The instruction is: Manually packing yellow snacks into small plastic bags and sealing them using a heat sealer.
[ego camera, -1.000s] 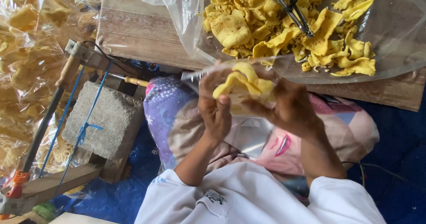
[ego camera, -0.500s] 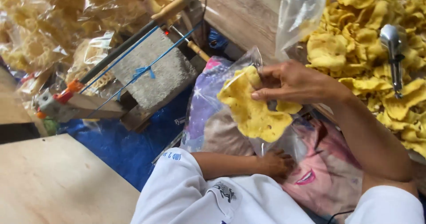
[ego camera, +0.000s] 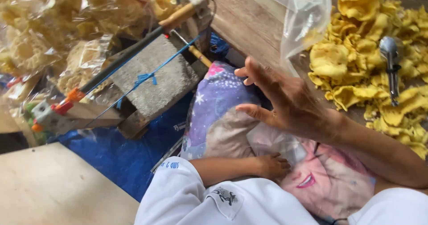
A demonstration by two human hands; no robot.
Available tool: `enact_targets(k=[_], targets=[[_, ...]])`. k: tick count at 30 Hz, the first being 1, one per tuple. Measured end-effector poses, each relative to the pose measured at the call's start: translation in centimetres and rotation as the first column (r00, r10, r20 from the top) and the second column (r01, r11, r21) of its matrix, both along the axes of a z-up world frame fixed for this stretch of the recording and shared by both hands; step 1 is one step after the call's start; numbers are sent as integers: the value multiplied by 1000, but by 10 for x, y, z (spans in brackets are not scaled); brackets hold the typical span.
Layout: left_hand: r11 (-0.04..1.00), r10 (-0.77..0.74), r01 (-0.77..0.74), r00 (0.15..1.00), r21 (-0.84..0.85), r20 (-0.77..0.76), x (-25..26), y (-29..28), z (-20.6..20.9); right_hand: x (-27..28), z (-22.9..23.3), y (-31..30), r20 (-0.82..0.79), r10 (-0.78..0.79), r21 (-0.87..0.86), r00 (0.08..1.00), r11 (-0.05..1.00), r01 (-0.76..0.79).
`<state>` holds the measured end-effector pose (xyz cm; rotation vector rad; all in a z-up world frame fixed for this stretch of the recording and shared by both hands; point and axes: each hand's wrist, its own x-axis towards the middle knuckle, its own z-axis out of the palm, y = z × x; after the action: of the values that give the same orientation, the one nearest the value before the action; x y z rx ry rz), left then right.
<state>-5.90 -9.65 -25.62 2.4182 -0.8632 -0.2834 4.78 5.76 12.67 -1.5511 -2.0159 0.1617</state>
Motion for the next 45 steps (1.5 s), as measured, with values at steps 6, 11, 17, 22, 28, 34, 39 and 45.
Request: enact_targets(k=[6,11,17,22,28,34,39,45], targets=[[958,43,-60,997,-280,-67,-7,42,69,23,1,-82,203,-128,171,971,981,94],[887,85,-184,967,-424,-242,-2,62,116,30,-12,-140,239,-301,22,923,952,304],[803,328,-404,913,-439,-242,9,72,165,33,-76,-222,195,-383,-383,903,818,430],[380,630,-476,761,-793,-155,35,76,218,38,-123,-267,174,-548,-324,818,753,573],[583,457,-573,818,-576,-350,69,110,241,80,-127,-309,146,-774,0,616,622,783],[39,-34,-741,670,-671,-742,74,115,203,60,-34,-290,-324,-805,-111,497,555,825],[-162,8,-697,707,-699,-707,92,118,212,71,-23,-278,-355,-772,-51,527,579,814],[-353,315,-566,677,-745,-665,124,142,238,161,-47,-247,-202,-770,115,605,595,795]])
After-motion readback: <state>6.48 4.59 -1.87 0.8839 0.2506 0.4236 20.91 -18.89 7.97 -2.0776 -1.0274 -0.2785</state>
